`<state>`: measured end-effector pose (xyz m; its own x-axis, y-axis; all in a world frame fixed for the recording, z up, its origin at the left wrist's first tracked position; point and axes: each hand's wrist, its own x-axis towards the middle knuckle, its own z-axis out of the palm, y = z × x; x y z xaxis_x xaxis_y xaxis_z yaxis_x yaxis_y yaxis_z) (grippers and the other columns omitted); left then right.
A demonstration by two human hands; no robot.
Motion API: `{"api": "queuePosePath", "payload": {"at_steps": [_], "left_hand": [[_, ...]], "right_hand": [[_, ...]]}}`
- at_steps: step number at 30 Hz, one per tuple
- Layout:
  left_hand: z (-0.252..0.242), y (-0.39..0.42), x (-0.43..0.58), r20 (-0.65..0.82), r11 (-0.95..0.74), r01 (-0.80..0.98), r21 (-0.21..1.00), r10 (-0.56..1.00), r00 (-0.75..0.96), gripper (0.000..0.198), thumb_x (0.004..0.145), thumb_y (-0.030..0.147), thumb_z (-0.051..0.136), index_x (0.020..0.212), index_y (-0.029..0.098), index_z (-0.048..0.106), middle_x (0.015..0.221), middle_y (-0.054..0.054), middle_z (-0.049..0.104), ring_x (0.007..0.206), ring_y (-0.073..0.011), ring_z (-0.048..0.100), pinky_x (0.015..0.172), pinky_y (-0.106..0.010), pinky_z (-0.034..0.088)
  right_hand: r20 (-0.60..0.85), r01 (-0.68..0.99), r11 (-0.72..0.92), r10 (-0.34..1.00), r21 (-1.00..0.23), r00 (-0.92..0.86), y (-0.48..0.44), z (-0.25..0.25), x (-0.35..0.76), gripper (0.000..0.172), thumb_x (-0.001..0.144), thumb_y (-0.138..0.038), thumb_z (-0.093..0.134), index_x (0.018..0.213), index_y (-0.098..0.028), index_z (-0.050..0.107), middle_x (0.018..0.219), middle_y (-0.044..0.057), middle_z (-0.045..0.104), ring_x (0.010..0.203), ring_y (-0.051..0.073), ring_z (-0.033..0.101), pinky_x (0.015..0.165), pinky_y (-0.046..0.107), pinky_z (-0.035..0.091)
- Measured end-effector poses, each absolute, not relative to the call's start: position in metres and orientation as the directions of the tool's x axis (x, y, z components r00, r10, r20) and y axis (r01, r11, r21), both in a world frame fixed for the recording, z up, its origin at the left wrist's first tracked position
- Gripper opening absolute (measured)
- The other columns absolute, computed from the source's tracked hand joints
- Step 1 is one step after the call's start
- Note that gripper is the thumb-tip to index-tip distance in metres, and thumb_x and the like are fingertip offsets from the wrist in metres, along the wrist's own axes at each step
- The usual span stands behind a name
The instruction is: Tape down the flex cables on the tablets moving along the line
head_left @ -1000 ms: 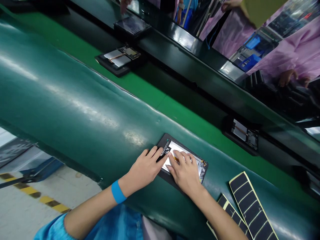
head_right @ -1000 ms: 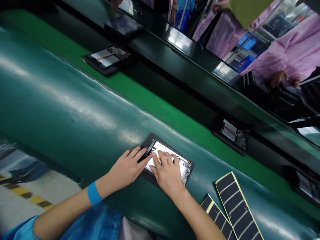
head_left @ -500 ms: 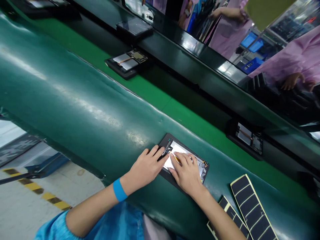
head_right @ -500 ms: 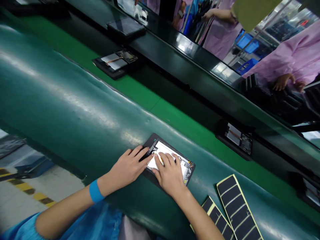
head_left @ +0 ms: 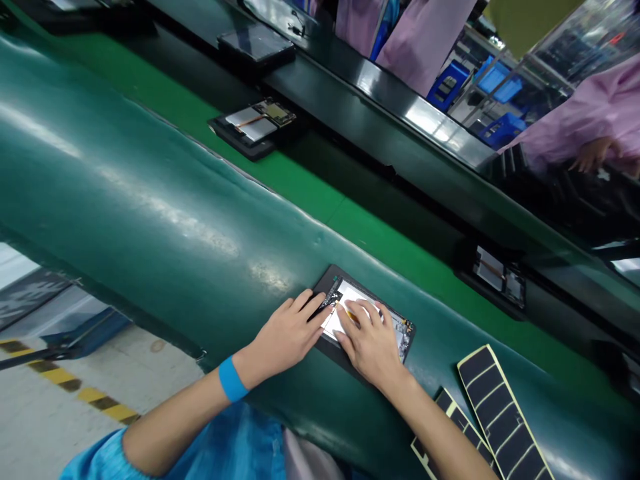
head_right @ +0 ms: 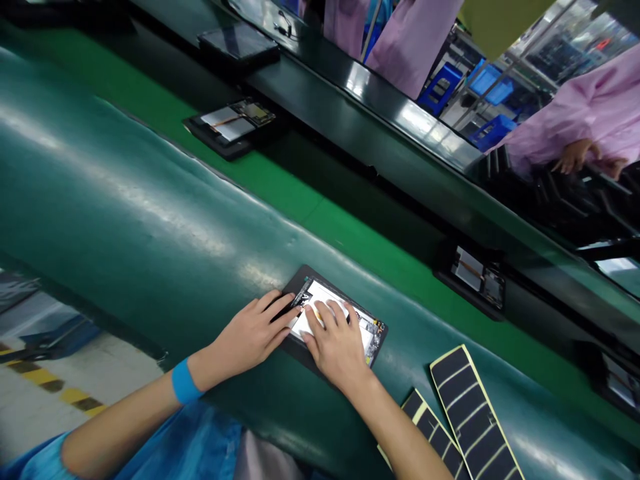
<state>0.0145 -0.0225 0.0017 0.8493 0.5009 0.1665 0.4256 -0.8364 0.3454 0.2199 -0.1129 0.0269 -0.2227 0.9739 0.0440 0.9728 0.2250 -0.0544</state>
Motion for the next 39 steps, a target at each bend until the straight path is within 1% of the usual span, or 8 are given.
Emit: {"api": "queuePosePath", "payload": {"at_steps": [8,14,20,25,29,32,35,39], "left_hand": [[0.005,-0.021,0.015,0.149,-0.846,0.414,0.335,0.481,0.864,0.038,0.101,0.025,0.05,0.137,0.017,0.059,0.14,-0.016,0.058,0.129,-0.0362,0.051,0.099,-0.048,0.049],[0.006,-0.022,0.015,0.111,-0.868,0.416,0.272,0.457,0.882,0.042,0.103,0.027,0.045,0.144,0.02,0.053,0.142,-0.016,0.057,0.13,-0.0364,0.049,0.093,-0.045,0.049],[0.012,-0.022,0.017,0.105,-0.89,0.396,0.228,0.426,0.898,0.045,0.102,0.025,0.046,0.146,0.018,0.051,0.14,-0.017,0.058,0.125,-0.0358,0.053,0.085,-0.042,0.048],[0.016,-0.022,0.017,0.103,-0.904,0.393,0.167,0.412,0.905,0.044,0.101,0.022,0.048,0.144,0.016,0.053,0.141,-0.018,0.057,0.125,-0.037,0.054,0.084,-0.042,0.047],[0.015,-0.023,0.016,0.11,-0.902,0.39,0.187,0.414,0.904,0.044,0.1,0.022,0.05,0.144,0.016,0.053,0.14,-0.018,0.058,0.125,-0.0357,0.054,0.085,-0.04,0.046],[0.014,-0.023,0.015,0.113,-0.907,0.378,0.187,0.403,0.908,0.047,0.1,0.021,0.048,0.146,0.015,0.05,0.142,-0.019,0.056,0.126,-0.0375,0.053,0.085,-0.042,0.047],[0.015,-0.024,0.014,0.114,-0.913,0.369,0.176,0.391,0.913,0.047,0.099,0.019,0.048,0.146,0.013,0.05,0.143,-0.021,0.055,0.126,-0.0396,0.053,0.084,-0.044,0.048],[0.015,-0.024,0.015,0.105,-0.907,0.379,0.185,0.402,0.91,0.048,0.098,0.02,0.051,0.145,0.012,0.051,0.142,-0.02,0.056,0.126,-0.0404,0.053,0.083,-0.045,0.05]], "right_hand": [[0.07,0.972,0.225,0.973,-0.068,-0.221,-0.114,0.026,0.218,0.04,0.102,-0.037,0.053,0.138,-0.021,0.06,0.134,0.01,0.065,0.124,0.03,0.051,0.111,0.05,0.027],[0.073,0.973,0.225,0.973,-0.06,-0.221,-0.116,0.025,0.22,0.04,0.102,-0.04,0.054,0.137,-0.022,0.061,0.135,0.01,0.065,0.123,0.03,0.052,0.109,0.049,0.027],[0.064,0.971,0.241,0.969,-0.011,-0.239,-0.115,0.029,0.219,0.041,0.101,-0.041,0.056,0.136,-0.021,0.061,0.133,0.01,0.067,0.12,0.03,0.054,0.108,0.049,0.028],[0.04,0.957,0.288,0.956,0.033,-0.289,-0.112,0.037,0.218,0.041,0.101,-0.037,0.056,0.136,-0.016,0.061,0.128,0.011,0.069,0.12,0.03,0.055,0.108,0.048,0.03],[0.01,0.951,0.305,0.952,-0.051,-0.305,-0.109,0.041,0.224,0.04,0.101,-0.038,0.056,0.136,-0.018,0.061,0.13,0.011,0.068,0.12,0.029,0.056,0.106,0.047,0.031],[0.032,0.95,0.292,0.956,-0.109,-0.29,-0.109,0.041,0.229,0.039,0.102,-0.035,0.053,0.137,-0.019,0.06,0.132,0.011,0.067,0.12,0.027,0.057,0.105,0.046,0.032],[0.054,0.948,0.308,0.951,-0.079,-0.304,-0.111,0.04,0.23,0.038,0.103,-0.033,0.052,0.136,-0.017,0.06,0.129,0.01,0.069,0.118,0.027,0.058,0.105,0.046,0.032],[0.04,0.939,0.344,0.938,-0.01,-0.343,-0.112,0.038,0.227,0.039,0.105,-0.03,0.049,0.139,-0.014,0.058,0.13,0.01,0.069,0.122,0.028,0.054,0.107,0.047,0.031]]}}
